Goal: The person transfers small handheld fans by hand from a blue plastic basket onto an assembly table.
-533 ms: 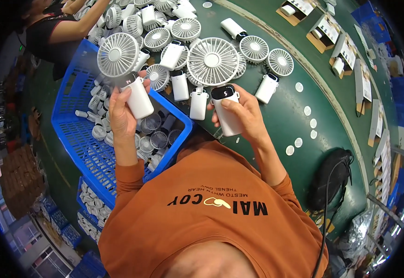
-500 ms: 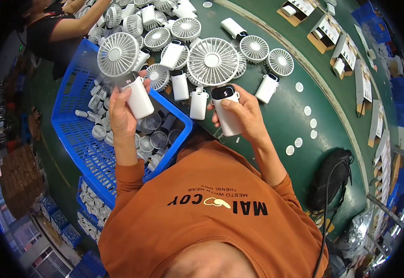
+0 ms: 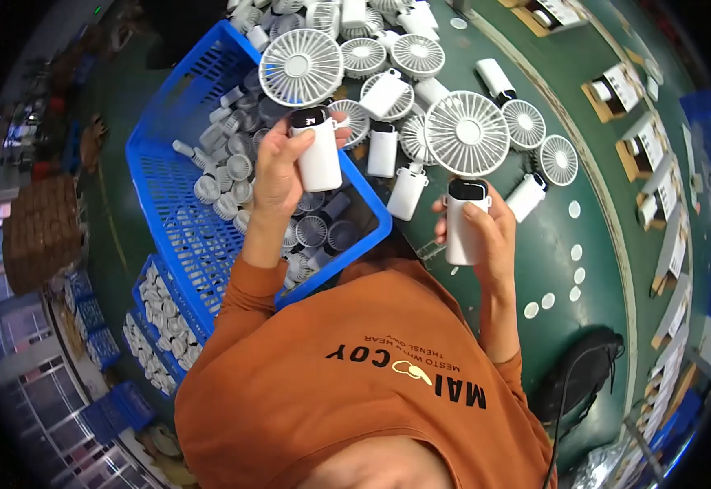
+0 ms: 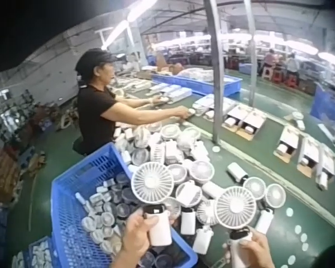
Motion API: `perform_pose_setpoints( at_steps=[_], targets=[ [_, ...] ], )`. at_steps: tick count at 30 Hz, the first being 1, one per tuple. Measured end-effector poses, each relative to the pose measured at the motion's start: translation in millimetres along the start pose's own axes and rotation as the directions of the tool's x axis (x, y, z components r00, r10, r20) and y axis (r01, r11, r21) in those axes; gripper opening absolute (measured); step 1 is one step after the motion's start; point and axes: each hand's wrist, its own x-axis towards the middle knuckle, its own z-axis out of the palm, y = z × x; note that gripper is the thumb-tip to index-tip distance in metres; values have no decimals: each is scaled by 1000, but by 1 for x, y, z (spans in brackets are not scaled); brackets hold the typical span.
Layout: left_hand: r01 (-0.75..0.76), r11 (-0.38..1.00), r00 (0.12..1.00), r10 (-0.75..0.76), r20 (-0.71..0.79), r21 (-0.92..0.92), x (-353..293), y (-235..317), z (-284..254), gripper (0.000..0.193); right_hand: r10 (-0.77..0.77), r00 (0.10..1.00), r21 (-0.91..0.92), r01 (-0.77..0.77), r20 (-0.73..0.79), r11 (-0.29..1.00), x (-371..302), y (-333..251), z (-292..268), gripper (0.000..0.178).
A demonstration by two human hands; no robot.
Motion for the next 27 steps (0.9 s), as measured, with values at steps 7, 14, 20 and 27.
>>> perform_pose_setpoints(
  at_steps=[7, 14, 20, 27],
  targets=[
    [-22, 1000, 1000, 22, -4, 15, 0, 3, 1, 37, -10, 1000, -4, 10, 7, 1000, 5, 3, 1, 39],
    [-31, 999, 999, 31, 13, 30, 3, 2, 0, 37, 0, 1000, -6, 0, 13, 1000, 8, 7, -2, 39],
    [-40, 998, 999, 40, 16, 44, 5, 1, 0, 37, 6, 1000, -6, -6, 13, 1000, 9, 7, -2, 39],
    [-36, 998, 999, 35, 21, 42, 7, 1, 1, 38, 21, 1000, 2, -21, 6, 1000, 11, 9, -4, 40]
  ],
)
